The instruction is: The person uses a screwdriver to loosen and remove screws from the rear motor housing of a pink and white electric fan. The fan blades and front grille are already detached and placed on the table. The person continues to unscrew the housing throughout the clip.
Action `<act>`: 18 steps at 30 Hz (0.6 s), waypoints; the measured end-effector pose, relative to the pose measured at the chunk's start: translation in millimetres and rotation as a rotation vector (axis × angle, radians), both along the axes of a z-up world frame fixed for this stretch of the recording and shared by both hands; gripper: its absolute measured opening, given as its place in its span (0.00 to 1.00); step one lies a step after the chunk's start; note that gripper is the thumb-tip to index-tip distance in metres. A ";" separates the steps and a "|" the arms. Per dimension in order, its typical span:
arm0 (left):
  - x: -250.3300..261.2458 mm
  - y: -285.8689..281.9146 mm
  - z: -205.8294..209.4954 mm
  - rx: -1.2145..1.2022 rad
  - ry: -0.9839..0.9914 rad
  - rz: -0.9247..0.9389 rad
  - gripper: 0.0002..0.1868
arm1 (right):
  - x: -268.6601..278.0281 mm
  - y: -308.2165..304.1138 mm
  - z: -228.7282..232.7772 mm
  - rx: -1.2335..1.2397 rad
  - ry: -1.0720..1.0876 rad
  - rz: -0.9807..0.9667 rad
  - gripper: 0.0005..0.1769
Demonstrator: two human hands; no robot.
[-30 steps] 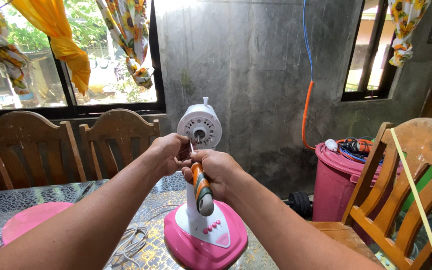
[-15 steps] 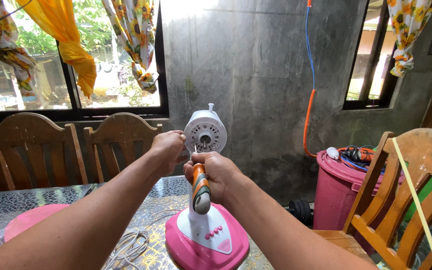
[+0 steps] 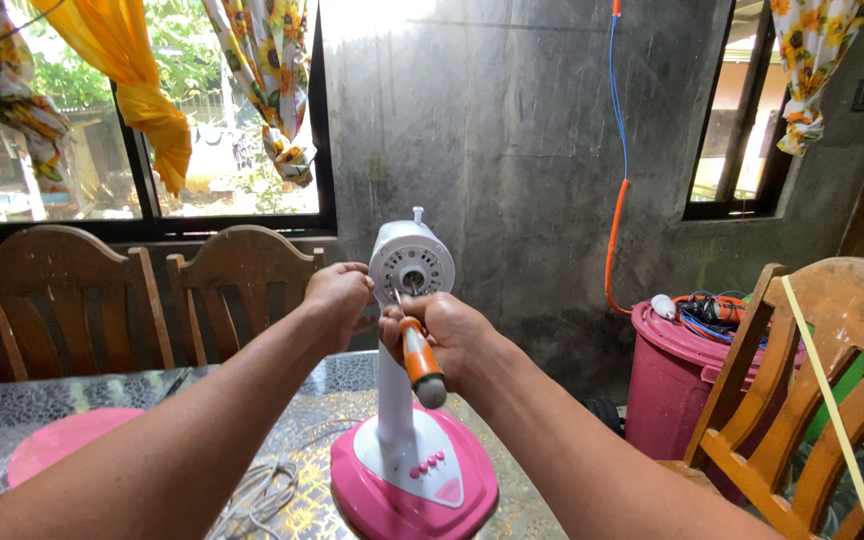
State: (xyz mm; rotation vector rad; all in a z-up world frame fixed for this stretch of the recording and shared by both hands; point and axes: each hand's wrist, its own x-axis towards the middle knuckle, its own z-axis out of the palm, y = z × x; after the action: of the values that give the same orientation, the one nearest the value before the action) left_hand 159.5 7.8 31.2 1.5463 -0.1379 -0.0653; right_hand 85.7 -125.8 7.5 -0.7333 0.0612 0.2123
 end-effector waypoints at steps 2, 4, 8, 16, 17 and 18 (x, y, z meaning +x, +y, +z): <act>1.1 -0.4 -2.8 0.012 -0.014 0.032 0.12 | 10.1 -2.5 -3.4 0.020 0.002 0.034 0.14; 2.7 -0.6 -1.0 0.000 -0.011 0.047 0.11 | 17.0 -2.9 -2.5 0.022 0.002 0.061 0.15; -0.3 2.2 -2.8 0.026 0.003 0.035 0.10 | 8.8 1.4 -2.7 -0.029 0.042 0.001 0.13; -7.0 7.2 1.4 0.064 0.003 -0.009 0.11 | -7.1 9.3 4.9 -0.035 0.100 -0.004 0.14; -7.8 7.7 2.3 0.067 0.007 -0.014 0.11 | -6.3 9.3 4.8 -0.019 0.093 -0.003 0.13; -9.1 8.4 2.5 0.070 0.013 -0.020 0.11 | -5.7 9.5 4.1 -0.003 0.088 -0.002 0.13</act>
State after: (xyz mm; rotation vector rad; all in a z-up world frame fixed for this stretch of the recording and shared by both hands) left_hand 150.5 16.2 33.7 1.6142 -0.1421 -0.0961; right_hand 79.9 -116.3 11.6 -0.7267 0.1457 0.2428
